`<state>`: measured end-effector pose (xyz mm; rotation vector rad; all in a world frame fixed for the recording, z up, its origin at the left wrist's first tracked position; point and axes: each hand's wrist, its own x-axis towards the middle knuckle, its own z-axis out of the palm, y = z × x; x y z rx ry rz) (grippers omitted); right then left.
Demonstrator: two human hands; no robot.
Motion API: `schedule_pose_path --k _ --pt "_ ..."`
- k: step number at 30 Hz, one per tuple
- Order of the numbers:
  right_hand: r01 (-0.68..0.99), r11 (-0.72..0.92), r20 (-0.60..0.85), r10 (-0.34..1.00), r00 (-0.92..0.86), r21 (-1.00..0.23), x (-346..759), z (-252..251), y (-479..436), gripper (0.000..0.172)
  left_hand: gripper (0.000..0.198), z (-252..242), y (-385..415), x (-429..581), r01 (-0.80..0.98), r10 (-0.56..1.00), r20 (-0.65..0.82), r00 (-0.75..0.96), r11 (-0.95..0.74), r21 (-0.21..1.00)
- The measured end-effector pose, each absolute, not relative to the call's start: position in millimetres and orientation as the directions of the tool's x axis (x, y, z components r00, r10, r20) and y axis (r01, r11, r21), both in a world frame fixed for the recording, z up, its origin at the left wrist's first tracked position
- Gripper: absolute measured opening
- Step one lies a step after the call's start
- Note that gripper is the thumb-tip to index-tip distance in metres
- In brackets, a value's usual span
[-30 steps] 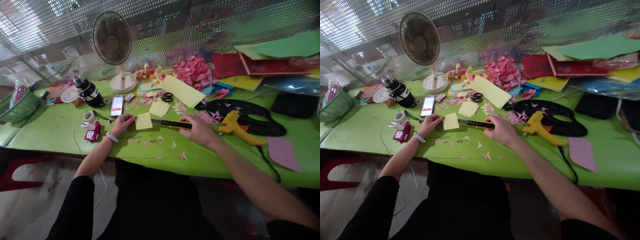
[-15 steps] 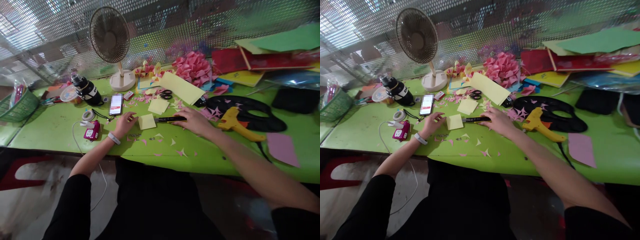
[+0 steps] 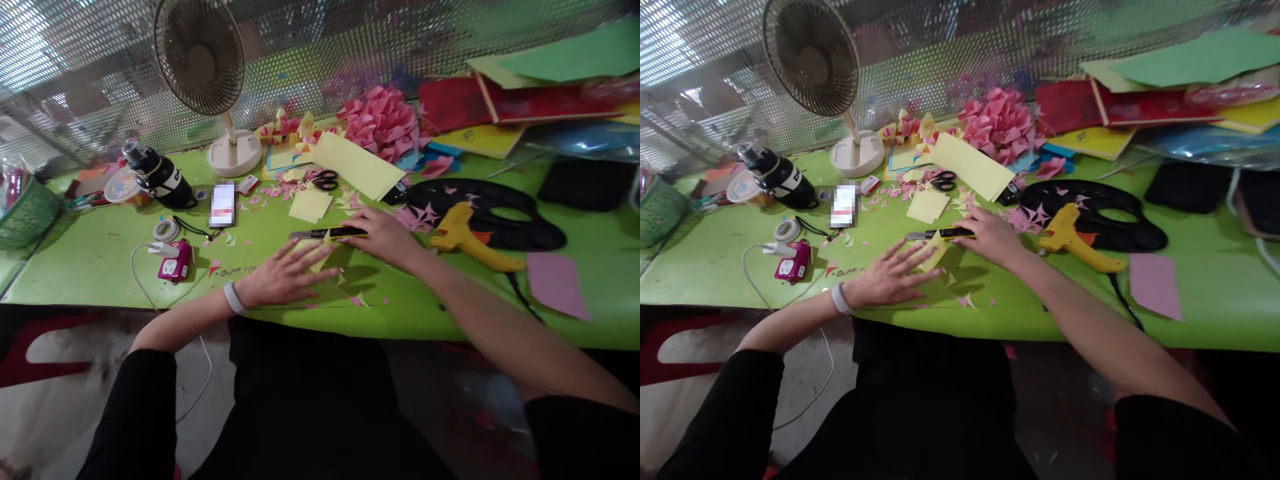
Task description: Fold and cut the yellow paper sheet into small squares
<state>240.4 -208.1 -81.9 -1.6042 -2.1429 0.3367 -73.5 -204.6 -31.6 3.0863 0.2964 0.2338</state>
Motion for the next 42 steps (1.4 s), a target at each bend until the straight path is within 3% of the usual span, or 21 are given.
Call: schedule_pose_path --k 5,12,18,22,30,42 --pt "0.828 0.306 0.214 0.95 -0.229 -0.471 241.4 -81.7 -212.6 0.041 0.081 -40.7 -227.2 -49.5 0.175 0.173 0.047 0.984 -0.984 -0.032" --pt "0.823 0.257 0.171 0.966 -0.196 -0.507 258.9 -78.2 -214.8 0.034 0.084 -51.0 -198.3 -74.9 0.215 0.226 0.07 0.972 -0.968 0.132" --pt "0.796 0.263 0.142 0.965 -0.221 -0.546 272.0 -81.1 -216.1 0.033 0.084 -45.8 -191.0 -98.0 0.285 0.292 0.009 0.956 -0.939 0.191" --pt "0.791 0.267 0.135 0.964 -0.231 -0.55 276.7 -83.1 -216.0 0.033 0.086 -46.8 -184.1 -108.6 0.324 0.332 0.009 0.943 -0.925 0.198" --pt "0.803 0.246 0.099 0.968 -0.23 -0.543 271.9 -76.4 -217.4 0.042 0.095 -47.0 -183.3 -109.3 0.4 0.394 -0.078 0.916 -0.912 0.09" --pt "0.773 0.24 0.041 0.963 -0.267 -0.588 268.4 -70.9 -223.1 0.038 0.1 -51.5 -182.8 -110.5 0.362 0.355 -0.074 0.932 -0.906 0.217"
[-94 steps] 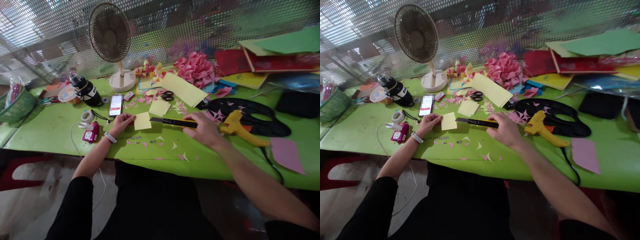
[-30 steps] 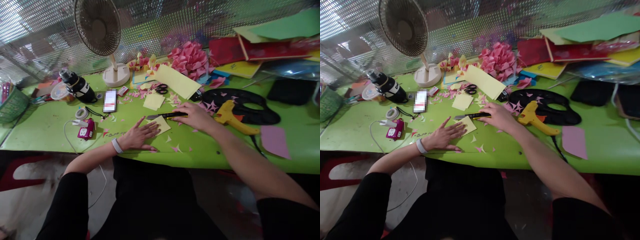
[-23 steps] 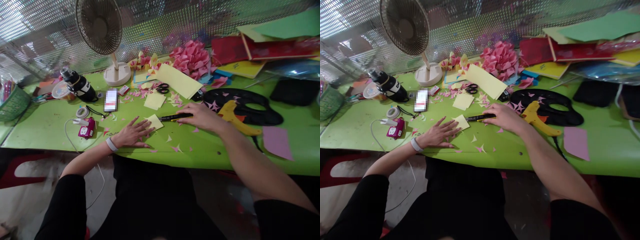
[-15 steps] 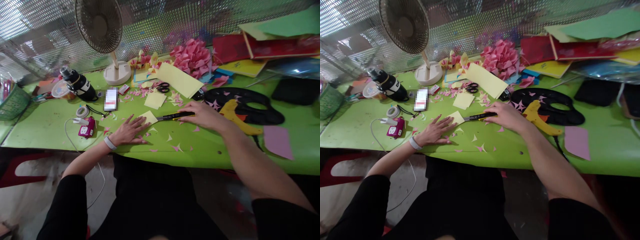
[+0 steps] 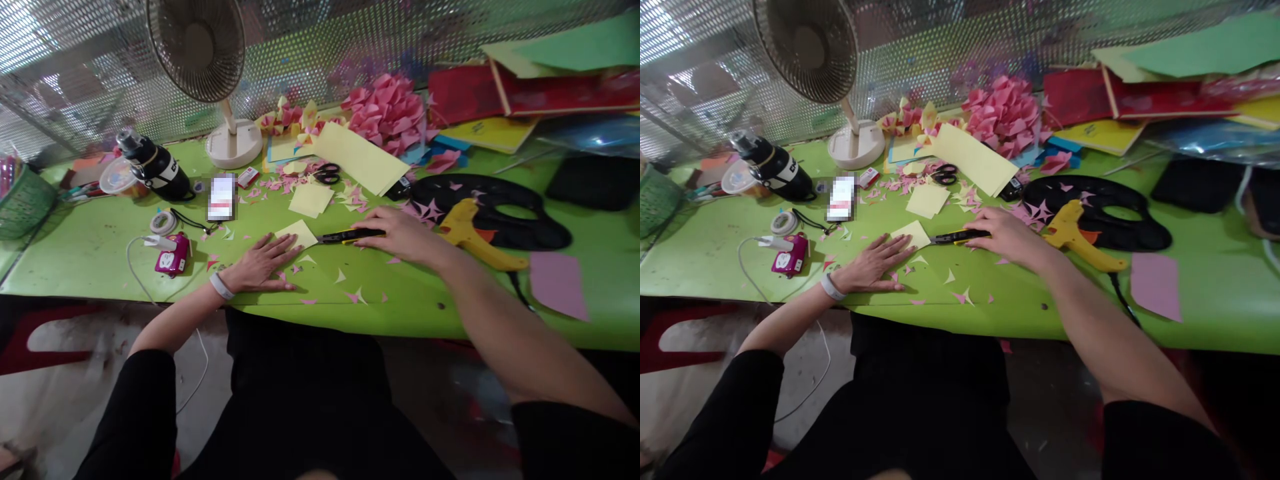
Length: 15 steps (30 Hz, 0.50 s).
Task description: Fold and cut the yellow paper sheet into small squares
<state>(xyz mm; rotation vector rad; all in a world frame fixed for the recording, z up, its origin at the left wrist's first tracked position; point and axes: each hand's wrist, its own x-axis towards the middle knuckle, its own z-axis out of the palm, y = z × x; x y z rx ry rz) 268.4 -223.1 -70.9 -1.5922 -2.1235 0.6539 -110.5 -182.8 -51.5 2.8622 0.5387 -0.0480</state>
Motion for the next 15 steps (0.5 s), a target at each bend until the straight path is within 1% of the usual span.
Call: schedule_pose_path --k 4,6,9,13,15 --pt "0.767 0.177 0.001 0.975 -0.224 -0.617 268.7 -70.7 -227.9 0.048 0.109 -53.1 -181.2 -111.7 0.359 0.363 -0.041 0.931 -0.887 0.291" --pt "0.773 0.208 0.028 0.97 -0.24 -0.6 264.1 -70.7 -228.4 0.048 0.111 -53.8 -179.9 -112.7 0.358 0.372 -0.021 0.928 -0.874 0.329" --pt "0.777 0.27 0.07 0.957 -0.281 -0.569 258.1 -71.6 -228.8 0.047 0.109 -53.6 -178.9 -113.1 0.357 0.38 -0.008 0.925 -0.863 0.357" --pt "0.777 0.286 0.067 0.951 -0.302 -0.56 257.7 -75.7 -231.4 0.048 0.11 -52.6 -179.4 -112.2 0.355 0.385 0.003 0.923 -0.855 0.379" --pt "0.772 0.3 0.087 0.948 -0.305 -0.561 257.1 -78.4 -232.8 0.048 0.11 -53.0 -179.7 -111.9 0.352 0.387 0.014 0.922 -0.853 0.385"
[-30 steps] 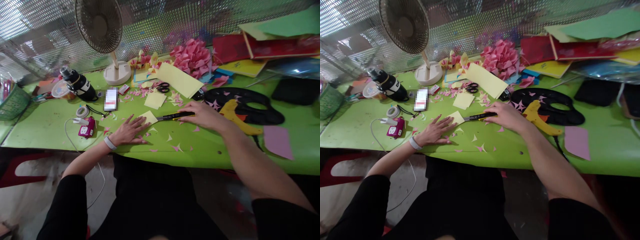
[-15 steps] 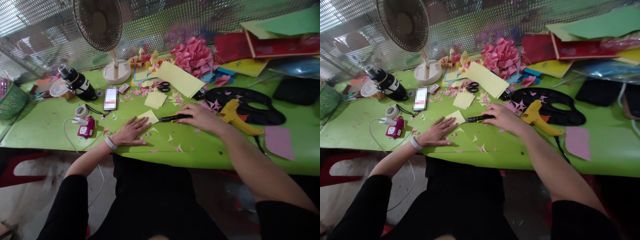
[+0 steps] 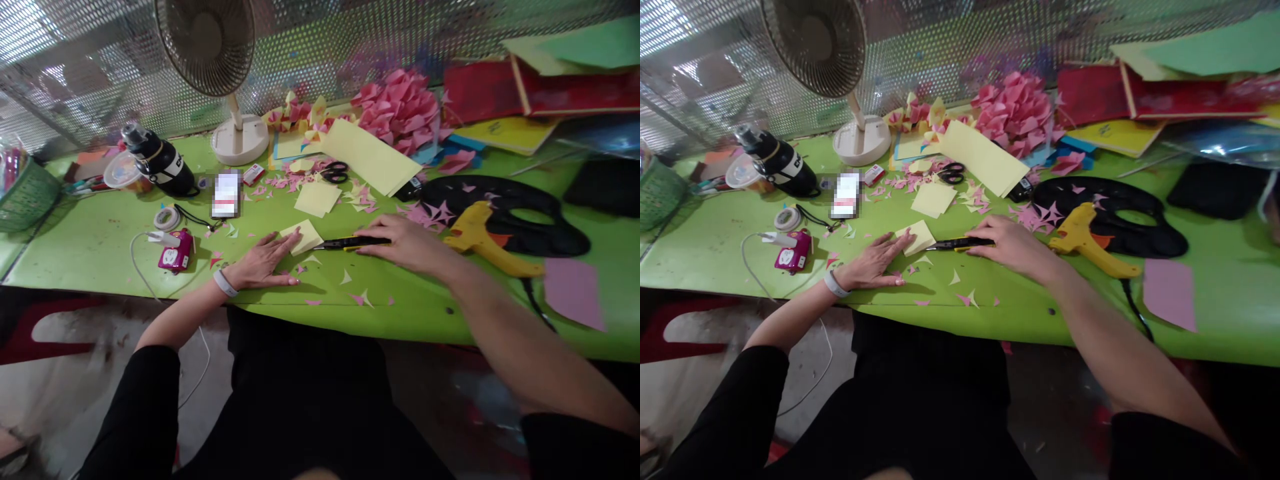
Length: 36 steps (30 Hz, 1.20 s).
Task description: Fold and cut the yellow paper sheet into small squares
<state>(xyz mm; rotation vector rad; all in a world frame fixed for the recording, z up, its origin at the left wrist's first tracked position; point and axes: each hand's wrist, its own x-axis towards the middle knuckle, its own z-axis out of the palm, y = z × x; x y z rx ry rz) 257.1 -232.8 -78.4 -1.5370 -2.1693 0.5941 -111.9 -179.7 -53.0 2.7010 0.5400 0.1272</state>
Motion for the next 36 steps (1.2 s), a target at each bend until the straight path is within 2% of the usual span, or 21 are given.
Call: schedule_pose_path --k 4,13,23,28,34,36 --pt "0.752 0.346 0.144 0.936 -0.323 -0.561 251.6 -81.3 -235.2 0.048 0.11 -54.4 -179.8 -112.0 0.359 0.393 0.009 0.919 -0.849 0.387" --pt "0.734 0.402 0.156 0.911 -0.382 -0.547 237.9 -79.6 -237.0 0.049 0.111 -51.1 -180.2 -111.0 0.372 0.401 -0.01 0.916 -0.84 0.395" --pt "0.693 0.35 0.057 0.911 -0.408 -0.63 226.7 -67.2 -237.9 0.044 0.11 -48.9 -180.7 -110.1 0.372 0.4 -0.017 0.917 -0.836 0.403" --pt "0.658 0.307 -0.041 0.888 -0.458 -0.687 237.8 -54.3 -242.4 0.05 0.108 -47.5 -180.0 -110.1 0.381 0.396 -0.047 0.917 -0.836 0.396" --pt "0.807 0.179 0.068 0.983 -0.17 -0.563 300.6 -49.6 -236.5 0.055 0.093 -47.0 -177.4 -113.3 0.346 0.347 -0.066 0.936 -0.862 0.37" --pt "0.85 0.14 0.037 0.989 -0.14 -0.508 316.7 -52.3 -233.4 0.052 0.091 -46.3 -176.2 -115.3 0.315 0.323 -0.046 0.945 -0.869 0.382"
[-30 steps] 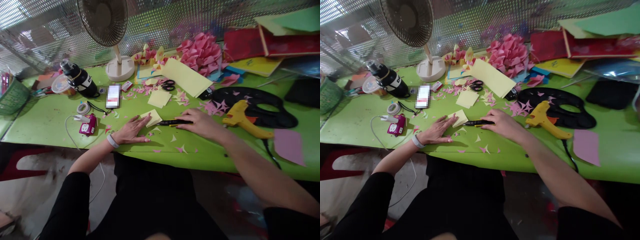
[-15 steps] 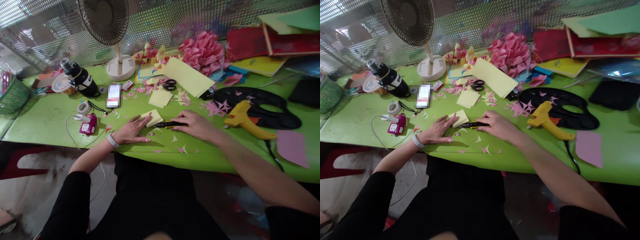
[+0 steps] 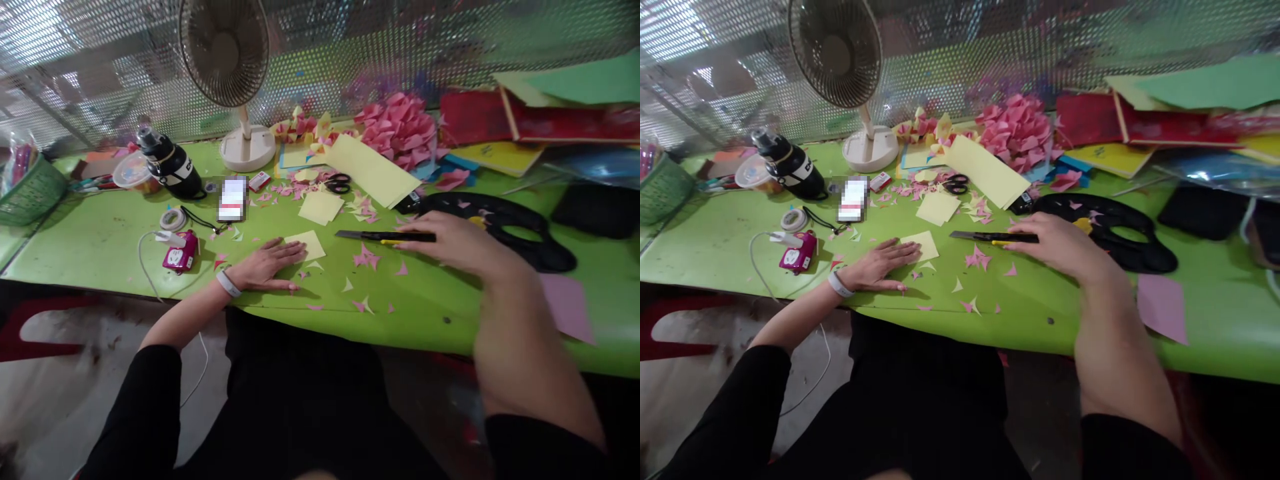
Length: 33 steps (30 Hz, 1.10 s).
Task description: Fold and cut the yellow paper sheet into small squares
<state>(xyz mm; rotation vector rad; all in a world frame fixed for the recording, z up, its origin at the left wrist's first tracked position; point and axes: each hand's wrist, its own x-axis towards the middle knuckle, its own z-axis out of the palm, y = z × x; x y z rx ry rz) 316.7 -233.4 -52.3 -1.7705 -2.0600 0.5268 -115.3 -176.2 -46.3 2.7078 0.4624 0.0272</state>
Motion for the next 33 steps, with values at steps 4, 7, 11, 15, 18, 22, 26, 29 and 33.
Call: schedule_pose_path --k 4,7,11,15,18,22,26,29,33 --pt "0.9 0.147 0.0 0.987 -0.161 -0.411 308.1 -47.9 -226.4 0.045 0.086 -42.9 -173.5 -117.4 0.268 0.288 -0.015 0.958 -0.868 0.419" --pt "0.888 0.22 -0.002 0.97 -0.242 -0.404 263.1 -36.9 -215.2 0.04 0.083 -40.9 -171.8 -117.0 0.283 0.316 0.007 0.949 -0.857 0.432" --pt "0.827 0.287 -0.075 0.928 -0.366 -0.484 191.2 -32.1 -190.5 0.03 0.08 -41.4 -169.7 -119.2 0.31 0.357 0.034 0.933 -0.85 0.425" --pt "0.807 0.228 -0.191 0.903 -0.384 -0.545 155.7 -36.2 -172.2 0.029 0.074 -43.1 -165.6 -126.7 0.339 0.432 0.116 0.895 -0.824 0.453" --pt "0.783 0.146 -0.338 0.843 -0.419 -0.605 152.3 -35.4 -170.6 0.022 0.069 -42.2 -162.5 -132.0 0.37 0.514 0.178 0.839 -0.779 0.506" --pt "0.776 0.173 -0.268 0.875 -0.404 -0.606 148.9 -32.5 -180.7 0.019 0.068 -39.5 -160.5 -134.1 0.383 0.565 0.199 0.801 -0.739 0.555" --pt "0.714 0.025 -0.315 0.887 -0.339 -0.7 144.4 -32.1 -190.7 0.009 0.066 -38.8 -159.3 -134.9 0.384 0.599 0.211 0.772 -0.705 0.596" --pt "0.601 -0.09 -0.306 0.913 -0.268 -0.794 154.2 -28.4 -183.8 0.01 0.064 -39.1 -158.4 -135.5 0.386 0.629 0.224 0.744 -0.679 0.624" --pt "0.574 -0.095 -0.184 0.978 -0.098 -0.813 177.8 -21.0 -151.4 0.023 0.065 -39.0 -157.3 -134.6 0.39 0.649 0.229 0.726 -0.662 0.64"
